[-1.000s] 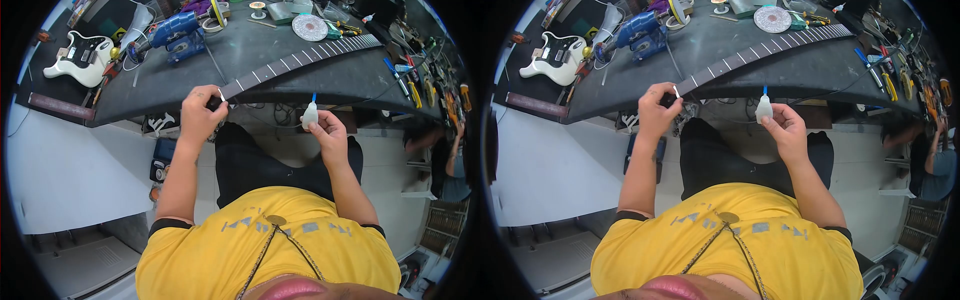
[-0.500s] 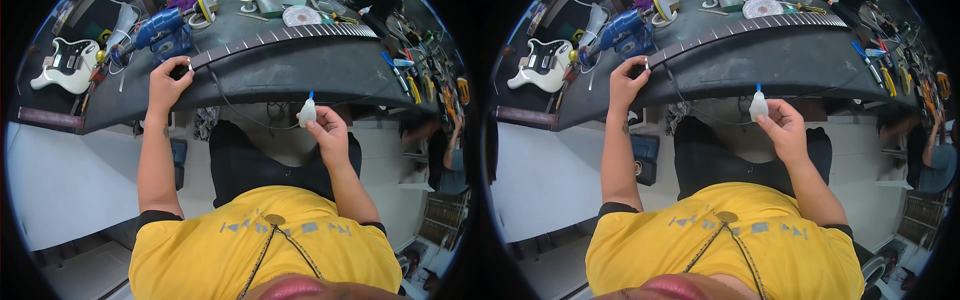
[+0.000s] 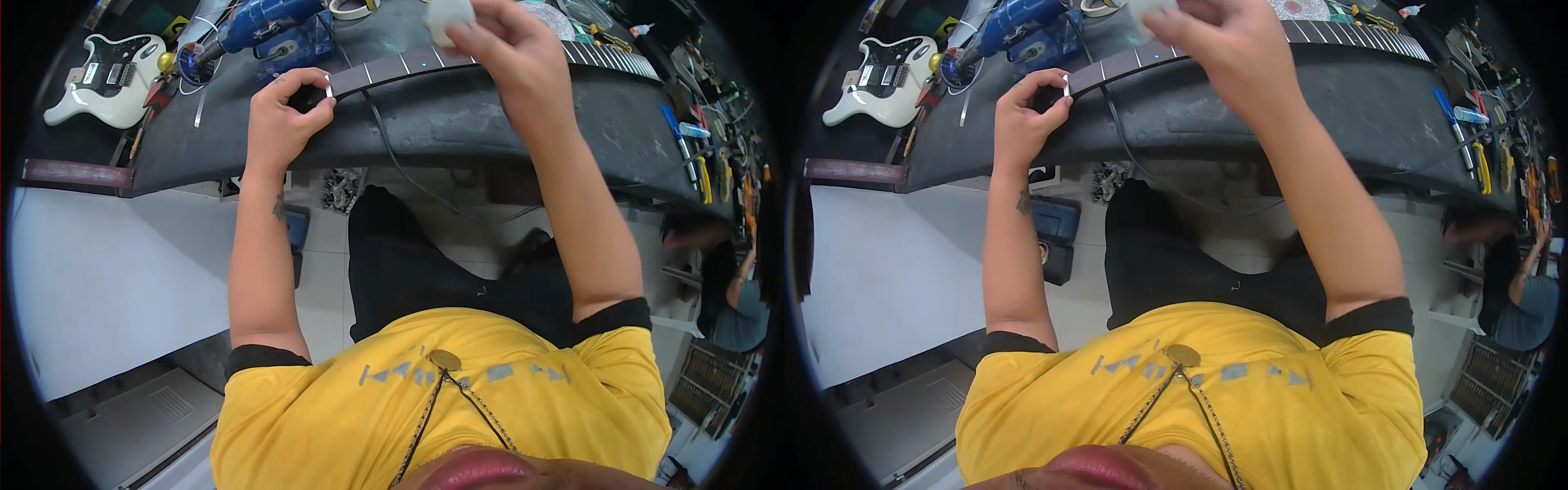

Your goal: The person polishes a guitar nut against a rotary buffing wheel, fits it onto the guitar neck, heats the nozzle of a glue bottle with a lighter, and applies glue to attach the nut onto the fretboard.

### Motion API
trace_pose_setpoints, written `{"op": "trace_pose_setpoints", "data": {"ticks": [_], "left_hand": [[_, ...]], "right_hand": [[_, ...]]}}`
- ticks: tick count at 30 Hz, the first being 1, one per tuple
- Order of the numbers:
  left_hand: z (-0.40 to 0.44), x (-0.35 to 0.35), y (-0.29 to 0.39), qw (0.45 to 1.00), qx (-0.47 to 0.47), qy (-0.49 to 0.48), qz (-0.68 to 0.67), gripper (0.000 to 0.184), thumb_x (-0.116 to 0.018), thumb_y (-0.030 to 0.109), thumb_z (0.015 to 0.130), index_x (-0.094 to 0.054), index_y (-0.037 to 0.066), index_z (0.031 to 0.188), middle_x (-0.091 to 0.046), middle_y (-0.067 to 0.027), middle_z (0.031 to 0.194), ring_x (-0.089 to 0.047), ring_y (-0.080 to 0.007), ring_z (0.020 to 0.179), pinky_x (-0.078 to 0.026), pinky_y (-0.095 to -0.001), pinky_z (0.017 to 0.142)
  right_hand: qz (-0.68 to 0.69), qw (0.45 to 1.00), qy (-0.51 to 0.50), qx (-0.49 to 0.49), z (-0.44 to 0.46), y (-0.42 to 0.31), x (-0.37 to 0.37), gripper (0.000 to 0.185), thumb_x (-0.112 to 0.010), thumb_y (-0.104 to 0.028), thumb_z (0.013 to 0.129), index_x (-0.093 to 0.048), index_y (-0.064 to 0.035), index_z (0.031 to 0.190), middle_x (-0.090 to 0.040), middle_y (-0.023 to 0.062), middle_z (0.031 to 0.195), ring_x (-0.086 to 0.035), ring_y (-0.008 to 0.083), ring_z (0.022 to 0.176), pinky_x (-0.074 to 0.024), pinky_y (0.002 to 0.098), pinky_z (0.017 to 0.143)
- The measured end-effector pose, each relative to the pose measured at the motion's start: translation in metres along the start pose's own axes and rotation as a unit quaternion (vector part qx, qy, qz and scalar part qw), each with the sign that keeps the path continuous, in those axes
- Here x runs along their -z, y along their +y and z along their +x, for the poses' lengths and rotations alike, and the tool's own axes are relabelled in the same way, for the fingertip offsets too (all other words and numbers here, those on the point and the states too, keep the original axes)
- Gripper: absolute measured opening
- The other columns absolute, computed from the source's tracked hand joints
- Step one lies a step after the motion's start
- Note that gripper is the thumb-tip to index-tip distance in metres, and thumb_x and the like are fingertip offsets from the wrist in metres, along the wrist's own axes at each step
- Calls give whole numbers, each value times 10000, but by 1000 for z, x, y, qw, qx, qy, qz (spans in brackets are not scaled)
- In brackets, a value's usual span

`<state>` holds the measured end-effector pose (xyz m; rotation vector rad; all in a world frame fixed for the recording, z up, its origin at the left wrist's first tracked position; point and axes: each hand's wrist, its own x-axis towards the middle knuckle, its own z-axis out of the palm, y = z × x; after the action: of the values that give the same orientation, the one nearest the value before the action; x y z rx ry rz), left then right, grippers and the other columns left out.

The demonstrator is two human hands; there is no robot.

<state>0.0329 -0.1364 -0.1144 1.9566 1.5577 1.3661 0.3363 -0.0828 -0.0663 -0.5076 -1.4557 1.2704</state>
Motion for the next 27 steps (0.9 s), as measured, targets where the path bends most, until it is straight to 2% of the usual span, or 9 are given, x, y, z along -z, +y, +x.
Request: {"op": "trace_pose_setpoints", "data": {"ticks": [1,3,6,13,15,16,19,23,27], "left_hand": [[0,0,0,1000,-7,0,7,224,-815,32,807,-766,22,1025,-803,-39,1050,-720,-148,1006,-543,-297,954],[1,-1,0,1000,-20,0,21,229,-816,34,803,-761,28,1025,-801,-35,1036,-721,-147,998,-546,-299,943],[0,3,-1,998,38,-39,20,338,-806,7,837,-696,-2,1156,-765,-95,1256,-683,-184,1226,-492,-327,1118],[-23,8,26,960,-13,131,-249,391,-733,48,868,-613,54,1241,-686,-190,1323,-634,-261,1300,-469,-436,1184],[-42,7,77,875,-1,60,-480,474,-775,246,918,-579,82,1317,-620,-281,1348,-646,-364,1236,-537,-453,1055],[-41,6,103,814,-56,-91,-570,580,-682,398,983,-515,120,1463,-528,-227,1471,-567,-331,1171,-476,-539,1044],[-35,5,165,671,-69,-310,-670,553,-691,341,970,-517,111,1441,-507,-216,1491,-568,-301,1130,-468,-509,1013],[-33,17,180,634,-40,-329,-698,522,-703,266,952,-520,98,1412,-478,-201,1517,-569,-260,1076,-459,-469,973],[-38,40,174,664,26,-231,-710,498,-715,191,935,-523,86,1382,-449,-186,1543,-570,-219,1022,-449,-430,932]], "right_hand": [[82,996,-1,-24,22,6,-7,215,-794,-83,970,-739,12,1155,-793,94,1119,-737,175,958,-593,333,843],[69,997,-41,2,59,25,-12,265,-769,-120,1030,-713,27,1243,-789,89,1161,-725,134,989,-588,308,863],[84,993,-82,18,88,47,-13,295,-765,-133,1048,-701,35,1282,-789,93,1171,-728,130,988,-588,298,878],[127,989,-80,-2,86,60,-2,270,-760,-121,1042,-697,20,1263,-792,101,1140,-745,161,1003,-600,327,891],[134,989,-55,-10,88,58,5,262,-761,-116,1038,-698,14,1256,-792,102,1133,-748,166,1002,-599,330,892],[149,987,-63,-10,90,58,8,261,-759,-117,1036,-700,8,1257,-791,98,1120,-747,168,985,-598,335,888],[137,988,-67,-12,89,58,7,261,-759,-128,1039,-700,8,1254,-788,92,1109,-743,168,975,-596,337,885],[131,990,-49,-28,87,57,3,251,-752,-128,1041,-706,9,1246,-787,90,1102,-742,162,967,-594,334,885],[139,988,-52,-33,88,61,5,287,-744,-120,1040,-705,21,1287,-790,99,1116,-746,169,968,-595,338,907]]}}
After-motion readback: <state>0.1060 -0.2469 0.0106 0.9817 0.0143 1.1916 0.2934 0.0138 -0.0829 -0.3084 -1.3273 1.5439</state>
